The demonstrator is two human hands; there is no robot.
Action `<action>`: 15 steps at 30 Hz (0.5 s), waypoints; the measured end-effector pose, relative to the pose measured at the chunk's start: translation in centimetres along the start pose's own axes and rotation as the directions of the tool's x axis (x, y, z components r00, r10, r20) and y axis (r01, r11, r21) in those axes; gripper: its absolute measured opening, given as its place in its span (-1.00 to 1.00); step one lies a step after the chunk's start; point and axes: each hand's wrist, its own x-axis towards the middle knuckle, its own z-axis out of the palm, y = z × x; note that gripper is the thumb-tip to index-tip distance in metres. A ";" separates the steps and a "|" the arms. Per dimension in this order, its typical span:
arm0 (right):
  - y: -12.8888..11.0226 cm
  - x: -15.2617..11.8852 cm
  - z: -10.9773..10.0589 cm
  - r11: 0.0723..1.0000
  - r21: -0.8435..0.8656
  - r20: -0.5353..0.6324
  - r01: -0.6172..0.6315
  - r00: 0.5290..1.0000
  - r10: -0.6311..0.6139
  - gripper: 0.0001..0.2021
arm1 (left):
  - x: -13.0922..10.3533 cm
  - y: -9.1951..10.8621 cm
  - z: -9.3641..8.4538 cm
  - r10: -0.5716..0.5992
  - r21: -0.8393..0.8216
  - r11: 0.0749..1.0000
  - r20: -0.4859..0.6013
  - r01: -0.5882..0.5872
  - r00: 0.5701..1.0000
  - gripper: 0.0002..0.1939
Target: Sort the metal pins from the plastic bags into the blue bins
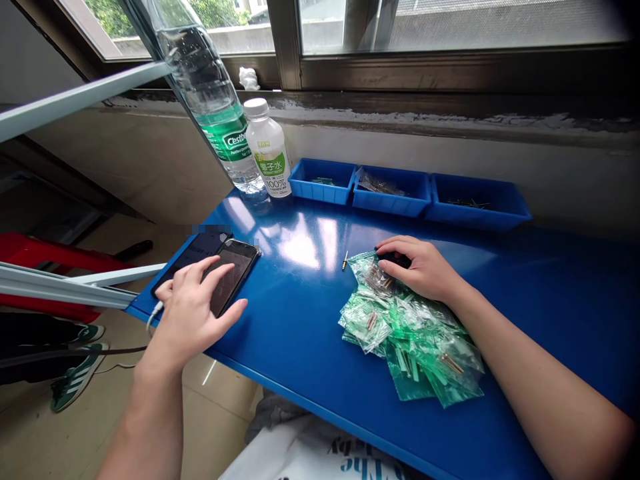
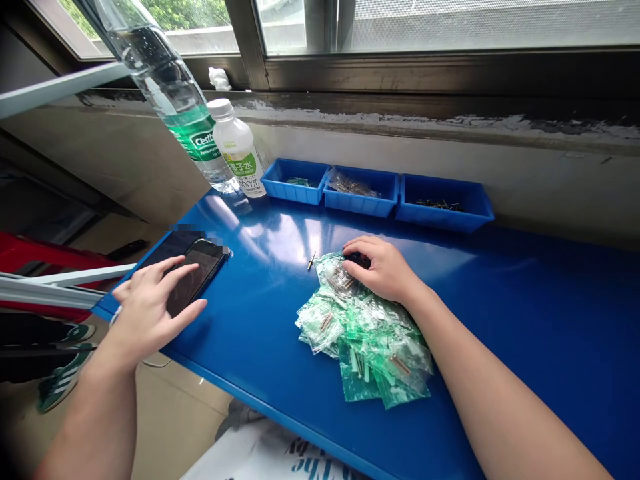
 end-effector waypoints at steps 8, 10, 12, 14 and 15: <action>0.1 0.0 0.0 1.000 0.001 0.012 -0.011 1.000 0.011 -0.81 | 1.6 1.2 -0.1 -0.016 0.033 0.999 0.027 0.015 1.000 -0.27; 0.1 0.0 0.0 1.000 0.001 0.014 -0.009 1.000 0.009 -0.81 | 1.8 1.1 -0.1 -0.054 0.039 0.998 0.016 0.053 0.998 -0.23; 0.1 0.0 0.0 1.000 0.000 0.013 -0.008 1.000 0.008 -0.81 | 2.0 0.9 0.1 -0.092 0.042 0.995 0.009 0.092 0.996 -0.18; 0.1 0.0 0.0 1.000 -0.001 0.011 -0.005 1.000 0.005 -0.81 | 2.3 0.7 0.2 -0.114 0.047 0.992 0.012 0.114 0.993 -0.15; 0.1 0.0 0.0 1.000 -0.002 0.011 -0.003 1.000 0.003 -0.81 | 2.4 0.6 0.3 -0.115 0.051 0.992 0.021 0.114 0.993 -0.16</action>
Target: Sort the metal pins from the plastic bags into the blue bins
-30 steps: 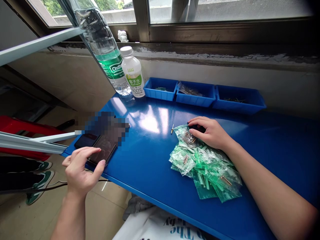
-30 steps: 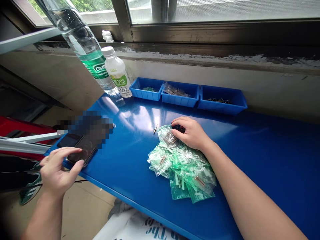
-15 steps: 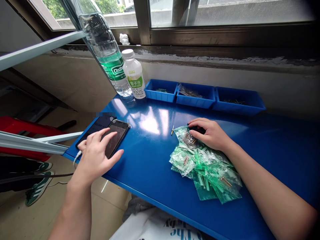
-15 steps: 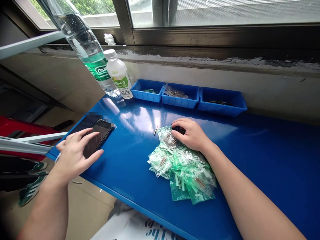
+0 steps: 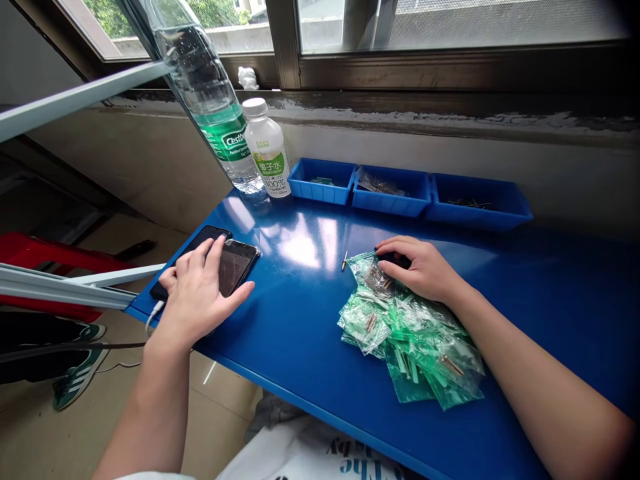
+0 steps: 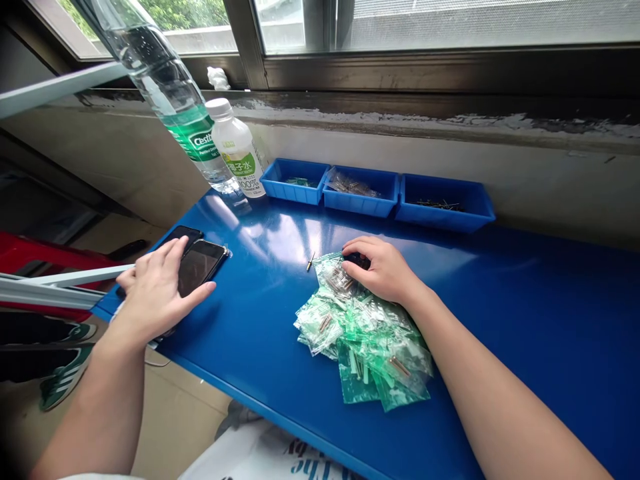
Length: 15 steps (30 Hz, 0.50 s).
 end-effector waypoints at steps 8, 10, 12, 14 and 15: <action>0.1 0.0 0.1 1.000 -0.006 -0.002 0.013 1.000 -0.013 -0.80 | 0.3 -0.2 0.3 -0.001 0.019 1.000 0.072 -0.001 0.997 -0.24; 0.2 0.0 0.1 1.000 -0.008 -0.006 0.015 1.000 -0.015 -0.80 | 0.4 -0.1 0.3 -0.002 0.008 1.000 0.070 0.001 0.998 -0.22; 0.2 0.0 0.1 1.000 -0.012 -0.007 0.016 1.000 -0.016 -0.80 | 0.3 -0.2 0.1 -0.005 -0.015 1.000 0.059 0.006 0.998 -0.22; 0.3 0.0 0.1 1.000 -0.016 -0.004 0.018 1.000 -0.018 -0.80 | -0.4 -0.6 -0.1 -0.014 -0.059 0.998 0.014 0.015 1.000 -0.24; 0.3 0.0 0.1 1.000 -0.017 -0.002 0.019 1.000 -0.019 -0.80 | -0.9 -1.0 -0.2 -0.019 -0.088 0.996 -0.032 0.016 0.999 -0.26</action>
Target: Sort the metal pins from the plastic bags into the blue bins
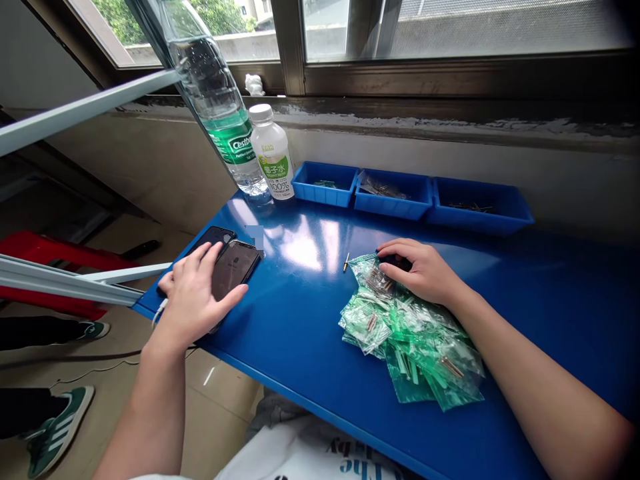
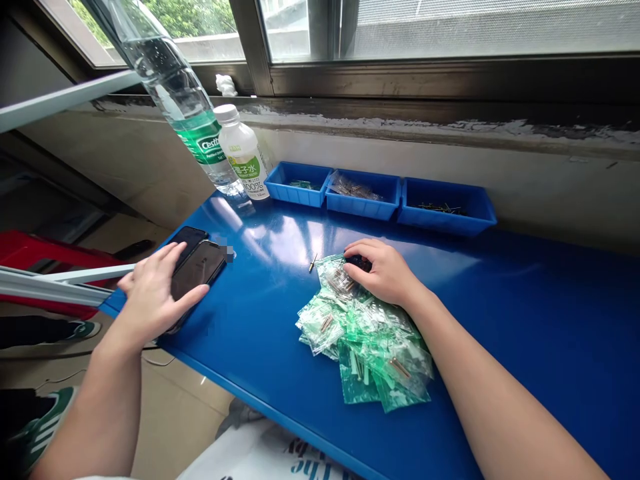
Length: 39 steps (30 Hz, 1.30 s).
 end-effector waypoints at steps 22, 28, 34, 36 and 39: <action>0.1 -0.1 0.1 1.000 -0.019 0.001 -0.011 1.000 0.011 -0.79 | -6.7 -5.2 1.3 0.058 -0.101 0.991 -0.296 -0.091 0.953 -0.82; 0.0 -0.1 0.0 1.000 -0.021 0.012 -0.015 1.000 0.015 -0.79 | -6.3 -4.3 1.0 0.055 -0.109 0.990 -0.257 -0.085 0.965 -0.76; 0.1 -0.1 0.0 1.000 -0.021 0.017 -0.016 1.000 0.016 -0.78 | -4.6 -2.9 0.3 0.067 -0.036 0.997 -0.114 -0.072 0.991 -0.69; 0.2 -0.1 0.1 1.000 -0.021 0.021 -0.017 1.000 0.018 -0.78 | -3.1 -1.8 0.0 0.017 0.025 1.000 -0.005 -0.016 1.000 -0.59; 0.2 0.0 0.1 1.000 -0.013 0.015 -0.015 1.000 0.016 -0.79 | -0.4 -0.1 -0.4 0.000 0.081 0.997 0.067 -0.006 0.998 -0.38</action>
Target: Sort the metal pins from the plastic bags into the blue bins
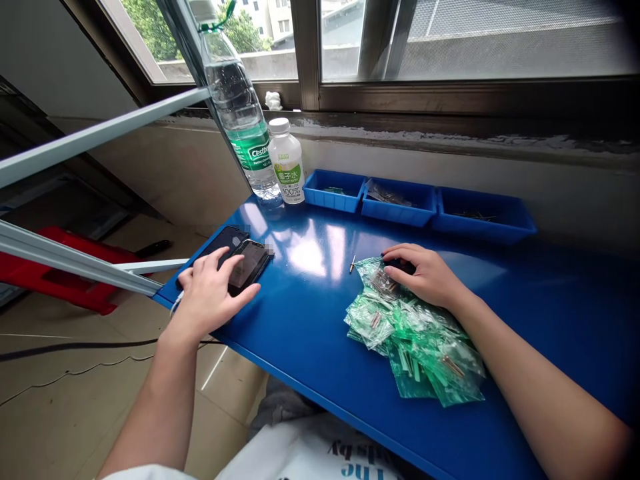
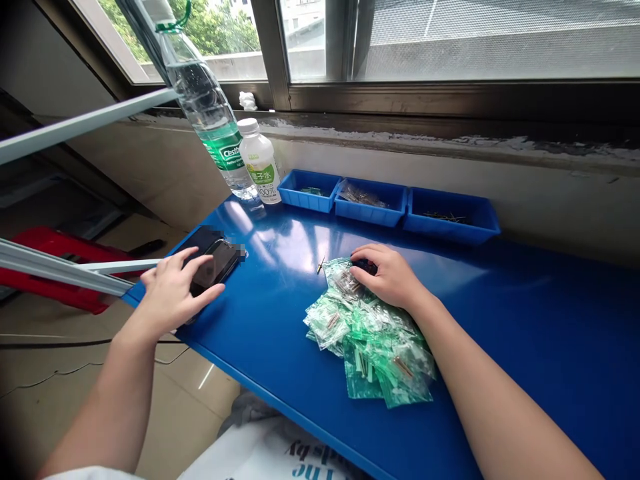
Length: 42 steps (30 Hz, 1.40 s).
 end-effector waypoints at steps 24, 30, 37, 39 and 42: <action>-0.1 0.1 -0.1 0.999 0.035 -0.007 0.015 1.000 -0.014 -0.80 | 7.2 0.4 1.0 0.392 0.013 0.920 0.019 -0.393 0.920 -0.56; -0.1 0.0 -0.1 0.999 0.032 -0.005 0.016 1.000 -0.015 -0.80 | 7.5 1.0 1.0 0.386 0.016 0.922 0.052 -0.387 0.921 -0.56; -0.2 -0.1 -0.1 1.000 0.028 -0.008 0.010 1.000 -0.010 -0.80 | 7.7 0.8 0.5 0.431 -0.035 0.902 0.118 -0.430 0.895 -0.53; -0.3 -0.1 -0.1 1.000 0.027 -0.007 0.013 1.000 -0.013 -0.80 | 7.6 0.6 0.3 0.434 -0.043 0.901 0.131 -0.432 0.891 -0.51; -0.3 0.0 -0.1 1.000 0.022 -0.001 0.016 1.000 -0.016 -0.79 | 7.5 0.5 0.2 0.427 -0.039 0.904 0.130 -0.426 0.895 -0.49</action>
